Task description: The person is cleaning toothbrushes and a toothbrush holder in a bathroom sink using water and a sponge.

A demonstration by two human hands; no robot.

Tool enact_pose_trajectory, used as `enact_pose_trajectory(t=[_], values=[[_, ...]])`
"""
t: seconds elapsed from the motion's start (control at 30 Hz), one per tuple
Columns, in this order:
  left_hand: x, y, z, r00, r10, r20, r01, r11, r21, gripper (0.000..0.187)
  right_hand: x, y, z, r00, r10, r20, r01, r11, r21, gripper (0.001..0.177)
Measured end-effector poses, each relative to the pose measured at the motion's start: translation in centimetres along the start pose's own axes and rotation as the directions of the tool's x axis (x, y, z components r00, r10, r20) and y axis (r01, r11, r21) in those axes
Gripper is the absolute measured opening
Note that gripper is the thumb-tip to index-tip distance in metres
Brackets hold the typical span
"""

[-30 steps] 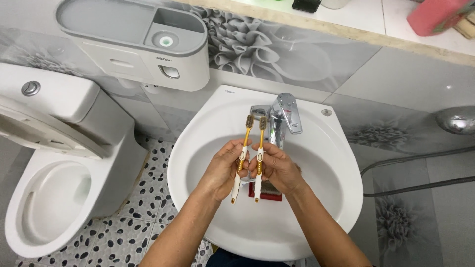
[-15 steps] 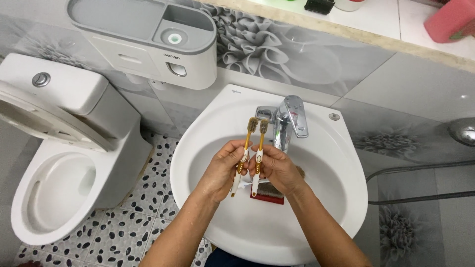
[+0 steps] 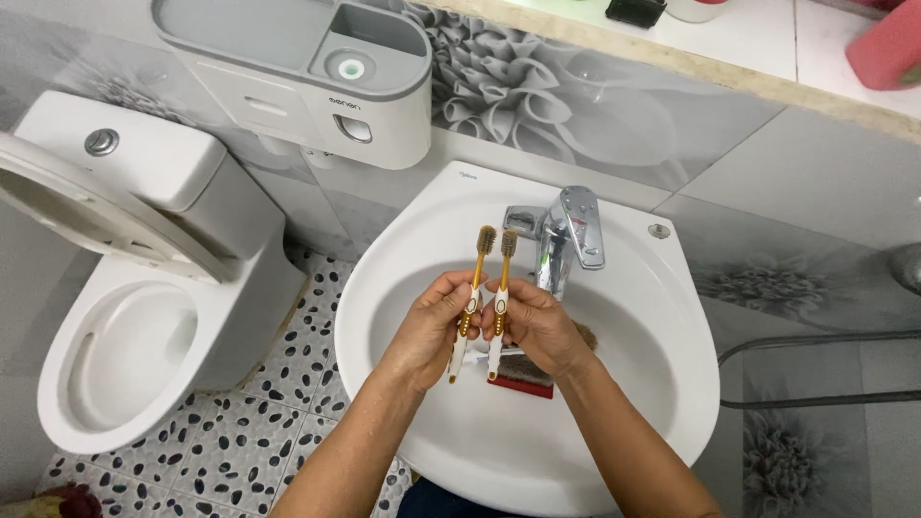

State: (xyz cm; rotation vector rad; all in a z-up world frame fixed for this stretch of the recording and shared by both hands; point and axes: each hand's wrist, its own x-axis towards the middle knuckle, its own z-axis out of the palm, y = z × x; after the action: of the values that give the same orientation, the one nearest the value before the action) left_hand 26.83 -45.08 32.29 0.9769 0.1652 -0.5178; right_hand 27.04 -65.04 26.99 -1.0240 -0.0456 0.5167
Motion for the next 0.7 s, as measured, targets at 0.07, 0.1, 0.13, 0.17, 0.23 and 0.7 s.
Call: enact_pose_trajectory(t=[0.07, 0.1, 0.13, 0.17, 0.23, 0.7], values=[[0.1, -0.2, -0.2, 1.000, 0.003, -0.009, -0.003, 1.000, -0.008, 0.027, 0.2, 0.2, -0.2, 1.000, 0.002, 0.006, -0.002, 1.000, -0.006, 0.031], [0.1, -0.3, -0.2, 1.000, 0.002, -0.016, -0.002, 1.000, -0.015, 0.026, 0.2, 0.3, -0.3, 1.000, 0.003, 0.008, -0.003, 1.000, -0.012, 0.031], [0.1, -0.5, -0.3, 1.000, 0.005, -0.019, -0.005, 1.000, -0.016, 0.026, 0.4, 0.6, -0.5, 1.000, 0.005, 0.012, -0.004, 1.000, -0.012, 0.031], [0.1, -0.6, -0.3, 0.999, 0.007, -0.032, -0.007, 1.000, -0.015, 0.026, 0.5, 0.9, -0.7, 1.000, 0.004, 0.017, -0.004, 1.000, -0.015, 0.030], [0.0, -0.7, -0.3, 0.999, 0.011, -0.050, -0.012, 1.000, -0.014, 0.027, 0.6, 1.2, -0.9, 1.000, 0.005, 0.027, -0.004, 1.000, -0.019, 0.030], [0.1, -1.7, -0.9, 0.995, 0.037, -0.092, -0.050, 0.988, -0.145, 0.030, 1.1, 0.3, -0.4, 0.998, 0.034, 0.054, -0.032, 0.999, -0.030, 0.034]])
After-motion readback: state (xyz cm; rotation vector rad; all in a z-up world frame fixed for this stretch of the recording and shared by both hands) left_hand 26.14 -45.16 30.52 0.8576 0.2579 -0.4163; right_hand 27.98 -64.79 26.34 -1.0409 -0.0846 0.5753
